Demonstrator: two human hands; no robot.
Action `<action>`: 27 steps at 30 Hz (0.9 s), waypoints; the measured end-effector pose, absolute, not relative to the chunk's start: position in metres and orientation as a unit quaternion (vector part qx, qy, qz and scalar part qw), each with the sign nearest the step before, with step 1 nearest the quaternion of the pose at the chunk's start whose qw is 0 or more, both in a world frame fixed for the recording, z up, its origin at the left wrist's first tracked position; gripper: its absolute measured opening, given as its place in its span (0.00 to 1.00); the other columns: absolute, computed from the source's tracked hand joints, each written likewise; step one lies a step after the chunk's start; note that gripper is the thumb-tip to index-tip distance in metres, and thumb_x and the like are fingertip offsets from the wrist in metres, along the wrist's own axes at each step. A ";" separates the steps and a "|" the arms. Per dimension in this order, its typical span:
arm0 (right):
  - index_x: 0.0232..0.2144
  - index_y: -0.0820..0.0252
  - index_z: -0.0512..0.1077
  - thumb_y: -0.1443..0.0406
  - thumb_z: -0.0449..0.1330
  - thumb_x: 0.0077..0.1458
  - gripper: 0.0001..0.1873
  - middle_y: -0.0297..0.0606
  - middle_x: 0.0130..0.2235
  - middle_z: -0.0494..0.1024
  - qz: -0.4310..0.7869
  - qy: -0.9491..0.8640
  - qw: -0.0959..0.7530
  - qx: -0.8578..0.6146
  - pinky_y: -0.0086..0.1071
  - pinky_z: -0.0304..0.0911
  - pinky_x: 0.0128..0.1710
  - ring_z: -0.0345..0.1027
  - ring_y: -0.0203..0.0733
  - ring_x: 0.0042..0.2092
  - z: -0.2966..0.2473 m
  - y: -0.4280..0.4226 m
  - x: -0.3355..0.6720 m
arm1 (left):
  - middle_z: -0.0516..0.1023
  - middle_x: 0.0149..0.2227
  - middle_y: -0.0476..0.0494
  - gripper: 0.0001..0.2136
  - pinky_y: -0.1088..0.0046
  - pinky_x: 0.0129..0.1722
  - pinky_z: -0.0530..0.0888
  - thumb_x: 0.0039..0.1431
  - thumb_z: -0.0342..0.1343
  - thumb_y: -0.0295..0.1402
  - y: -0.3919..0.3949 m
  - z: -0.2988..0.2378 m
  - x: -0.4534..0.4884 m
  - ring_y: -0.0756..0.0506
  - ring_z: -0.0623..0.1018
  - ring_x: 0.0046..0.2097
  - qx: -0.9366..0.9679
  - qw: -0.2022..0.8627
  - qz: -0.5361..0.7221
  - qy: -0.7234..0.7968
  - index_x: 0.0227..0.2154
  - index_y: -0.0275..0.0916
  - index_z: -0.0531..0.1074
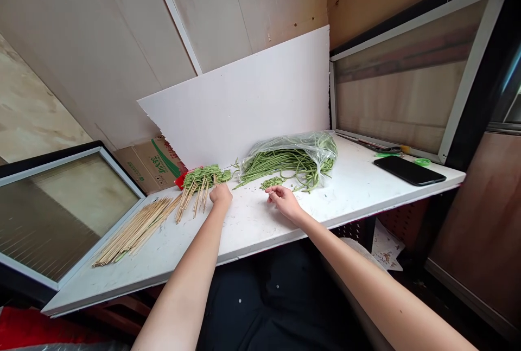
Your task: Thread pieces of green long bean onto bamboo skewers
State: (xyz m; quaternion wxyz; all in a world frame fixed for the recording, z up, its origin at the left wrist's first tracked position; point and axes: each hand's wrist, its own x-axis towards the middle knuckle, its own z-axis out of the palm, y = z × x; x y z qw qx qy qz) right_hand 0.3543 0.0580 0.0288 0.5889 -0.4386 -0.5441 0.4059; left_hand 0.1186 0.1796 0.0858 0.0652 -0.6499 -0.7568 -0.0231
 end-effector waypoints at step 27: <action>0.39 0.61 0.81 0.48 0.61 0.60 0.22 0.47 0.38 0.84 0.226 -0.656 0.502 -0.517 0.38 0.67 0.38 0.75 0.49 0.37 0.039 0.059 0.345 | 0.80 0.27 0.43 0.18 0.72 0.32 0.61 0.70 0.52 0.38 0.022 0.042 0.017 0.46 0.76 0.30 -0.687 0.015 -0.345 -0.639 0.25 0.39 0.75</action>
